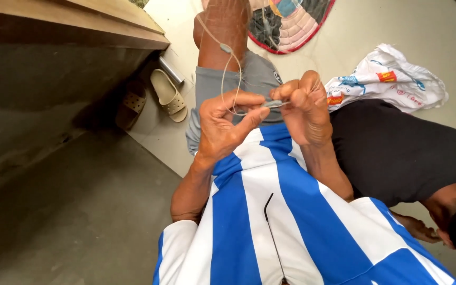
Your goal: Repairing or constructing a fishing net using a plastic netting needle and scissors.
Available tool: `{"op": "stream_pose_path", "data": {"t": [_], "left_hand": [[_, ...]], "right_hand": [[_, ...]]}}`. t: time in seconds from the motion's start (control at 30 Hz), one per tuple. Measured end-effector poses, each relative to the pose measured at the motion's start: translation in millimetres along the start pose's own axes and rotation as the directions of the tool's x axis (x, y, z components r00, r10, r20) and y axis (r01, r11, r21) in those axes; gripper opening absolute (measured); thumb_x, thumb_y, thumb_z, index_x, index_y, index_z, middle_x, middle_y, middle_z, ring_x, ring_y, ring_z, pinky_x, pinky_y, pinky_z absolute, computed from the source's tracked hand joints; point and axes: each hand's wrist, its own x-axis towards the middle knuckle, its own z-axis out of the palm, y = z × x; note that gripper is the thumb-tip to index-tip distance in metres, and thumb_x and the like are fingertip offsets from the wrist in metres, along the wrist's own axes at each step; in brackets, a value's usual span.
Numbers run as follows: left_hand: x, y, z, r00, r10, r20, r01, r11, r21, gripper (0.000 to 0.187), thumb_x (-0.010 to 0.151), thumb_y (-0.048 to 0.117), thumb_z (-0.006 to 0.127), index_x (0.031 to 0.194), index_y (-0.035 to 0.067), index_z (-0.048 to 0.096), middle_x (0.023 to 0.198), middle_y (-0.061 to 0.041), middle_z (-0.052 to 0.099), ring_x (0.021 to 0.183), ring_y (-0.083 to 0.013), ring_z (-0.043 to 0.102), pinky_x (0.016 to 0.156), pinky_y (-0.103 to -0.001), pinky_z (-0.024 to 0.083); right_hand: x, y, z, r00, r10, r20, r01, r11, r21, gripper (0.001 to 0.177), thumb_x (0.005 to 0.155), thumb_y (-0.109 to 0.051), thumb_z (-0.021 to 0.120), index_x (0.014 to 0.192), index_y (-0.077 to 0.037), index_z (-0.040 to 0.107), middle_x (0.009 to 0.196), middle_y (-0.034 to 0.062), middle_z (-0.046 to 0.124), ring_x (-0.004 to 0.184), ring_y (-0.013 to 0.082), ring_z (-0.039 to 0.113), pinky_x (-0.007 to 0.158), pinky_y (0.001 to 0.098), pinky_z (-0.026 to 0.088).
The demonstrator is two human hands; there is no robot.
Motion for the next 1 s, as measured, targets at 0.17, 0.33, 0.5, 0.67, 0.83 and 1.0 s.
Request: {"op": "stream_pose_path", "data": {"t": [0.17, 0.33, 0.5, 0.67, 0.83, 1.0], "left_hand": [[-1, -4, -2, 1.000, 0.008, -0.025, -0.009, 0.999, -0.039, 0.019, 0.087, -0.005, 0.089, 0.104, -0.003, 0.081, 0.088, -0.014, 0.078, 0.086, -0.0146, 0.078, 0.089, -0.034, 0.065], [-3, -7, -5, 1.000, -0.004, -0.010, 0.004, 0.999, -0.039, 0.016, 0.088, -0.006, 0.088, 0.102, -0.005, 0.080, 0.093, -0.018, 0.078, 0.091, -0.0189, 0.078, 0.085, -0.031, 0.065], [-2, -10, 2, 0.998, 0.000, -0.064, -0.004, 0.999, -0.051, 0.015, 0.089, -0.004, 0.088, 0.101, -0.006, 0.079, 0.094, -0.017, 0.077, 0.095, -0.0176, 0.078, 0.087, -0.030, 0.064], [3, -11, 13, 0.993, 0.044, -0.110, -0.051, 0.997, -0.063, 0.014, 0.089, -0.003, 0.087, 0.100, -0.006, 0.077, 0.095, -0.020, 0.075, 0.093, -0.0185, 0.076, 0.084, -0.031, 0.064], [6, -20, 22, 0.985, 0.066, -0.162, -0.086, 0.989, -0.116, 0.011, 0.093, -0.002, 0.083, 0.097, -0.006, 0.073, 0.092, -0.020, 0.071, 0.086, -0.0196, 0.073, 0.079, -0.031, 0.062], [18, -23, 28, 0.955, 0.199, -0.220, -0.223, 0.970, -0.091, 0.012, 0.098, -0.004, 0.073, 0.096, -0.004, 0.061, 0.094, -0.019, 0.064, 0.077, -0.0189, 0.069, 0.069, -0.027, 0.059]], "right_hand": [[0, -4, 3, 1.000, -0.017, -0.004, 0.017, 0.998, -0.056, 0.026, 0.099, -0.009, 0.076, 0.098, -0.012, 0.050, 0.117, 0.0179, 0.068, 0.109, 0.0279, 0.075, 0.099, 0.0387, 0.064], [5, 2, 12, 0.993, -0.027, 0.113, 0.039, 0.993, -0.112, 0.035, 0.091, -0.008, 0.080, 0.098, -0.011, 0.046, 0.117, 0.0215, 0.064, 0.112, 0.0315, 0.074, 0.103, 0.0407, 0.063], [6, 8, 16, 0.981, -0.176, 0.085, 0.195, 0.922, -0.334, 0.041, 0.091, 0.007, 0.081, 0.095, -0.007, 0.043, 0.102, 0.0228, 0.070, 0.086, 0.0198, 0.075, 0.078, 0.0275, 0.063], [9, 5, 25, 0.963, -0.265, 0.044, 0.263, 0.896, -0.359, 0.042, 0.090, 0.006, 0.084, 0.094, -0.008, 0.045, 0.105, 0.0247, 0.069, 0.087, 0.0214, 0.074, 0.078, 0.0281, 0.063], [13, 5, 24, 0.946, -0.317, 0.073, 0.319, 0.864, -0.390, 0.042, 0.089, 0.006, 0.087, 0.096, -0.006, 0.047, 0.097, 0.0179, 0.064, 0.091, 0.0186, 0.068, 0.080, 0.0266, 0.059], [10, 7, 32, 0.961, -0.271, 0.059, 0.266, 0.835, -0.482, 0.034, 0.092, 0.004, 0.087, 0.105, 0.003, 0.055, 0.096, 0.0199, 0.068, 0.092, 0.0208, 0.074, 0.086, 0.0313, 0.061]]}}
